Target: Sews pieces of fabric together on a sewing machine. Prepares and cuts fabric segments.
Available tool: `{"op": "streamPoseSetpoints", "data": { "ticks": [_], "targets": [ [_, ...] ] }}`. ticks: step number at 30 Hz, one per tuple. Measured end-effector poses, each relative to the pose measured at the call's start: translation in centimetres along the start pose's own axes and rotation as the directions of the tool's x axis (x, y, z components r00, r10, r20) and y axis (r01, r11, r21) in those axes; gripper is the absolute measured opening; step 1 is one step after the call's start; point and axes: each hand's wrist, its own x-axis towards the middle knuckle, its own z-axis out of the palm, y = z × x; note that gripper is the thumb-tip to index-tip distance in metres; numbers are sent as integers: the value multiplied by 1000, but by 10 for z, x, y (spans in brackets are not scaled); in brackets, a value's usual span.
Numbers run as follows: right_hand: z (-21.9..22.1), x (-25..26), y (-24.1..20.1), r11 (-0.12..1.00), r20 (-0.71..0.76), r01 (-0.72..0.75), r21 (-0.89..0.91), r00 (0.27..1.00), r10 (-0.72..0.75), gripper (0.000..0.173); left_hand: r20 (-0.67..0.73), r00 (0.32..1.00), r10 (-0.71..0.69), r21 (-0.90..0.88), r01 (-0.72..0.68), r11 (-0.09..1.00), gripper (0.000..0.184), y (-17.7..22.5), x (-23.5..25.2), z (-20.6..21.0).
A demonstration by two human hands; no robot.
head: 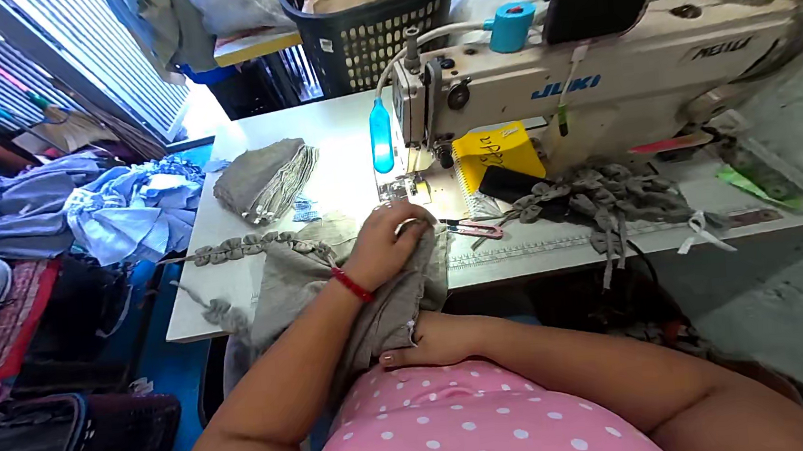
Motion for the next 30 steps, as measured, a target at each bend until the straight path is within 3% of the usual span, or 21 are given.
{"op": "streamPoseSetpoints", "data": {
  "ticks": [2, 5, 10, 13, 15, 17, 18, 21, 23, 26, 28, 30],
  "targets": [
    [-1, -1, 3, 997, -37, -60, 37, 997, 62, 44, 129, 991, 27, 55, -35, 998, 16, -5, 15, 22],
    [-4, 0, 11, 982, -47, -177, 68, 982, 181, 48, 281, 959, -45, 189, -9, 982, 16, -24, 19, 50],
    [-5, 3, 12, 970, 4, -242, 35, 970, 242, 49, 238, 969, -67, 276, -1, 961, 15, -31, 3, 58],
    [-6, 2, 16, 984, -39, -174, -31, 984, 173, 45, 17, 998, -60, 233, 54, 971, 16, -27, -11, 41],
    [-9, -4, 16, 984, -138, -121, -129, 985, 103, 42, -169, 971, -167, 31, 174, 984, 20, -16, -23, 14],
    [-14, -18, 7, 957, -272, -27, -288, 961, -55, 37, -357, 888, -290, -267, 201, 942, 18, -6, -36, -19],
    [-17, -24, 2, 920, -365, 33, -389, 912, -187, 32, -429, 840, -333, -375, 170, 912, 17, -1, -44, -39],
    [-40, -26, -17, 713, -516, 83, -696, 633, -577, 20, -566, 728, -386, -437, 131, 890, 14, 21, -86, -100],
    [-68, -20, -40, 648, -480, 89, -757, 597, -643, 24, -631, 679, -375, -416, 112, 903, 14, 36, -113, -128],
    [-105, 9, -68, 708, -455, 165, -687, 661, -596, 38, -698, 656, -287, -378, 2, 926, 11, 49, -144, -161],
    [-112, 38, -85, 771, -435, 336, -540, 673, -598, 27, -734, 625, -266, -356, -20, 934, 11, 58, -167, -182],
    [-93, 57, -118, 765, -375, 531, -365, 668, -642, 14, -787, 566, -246, -311, -19, 950, 10, 72, -197, -199]
  ]
}}
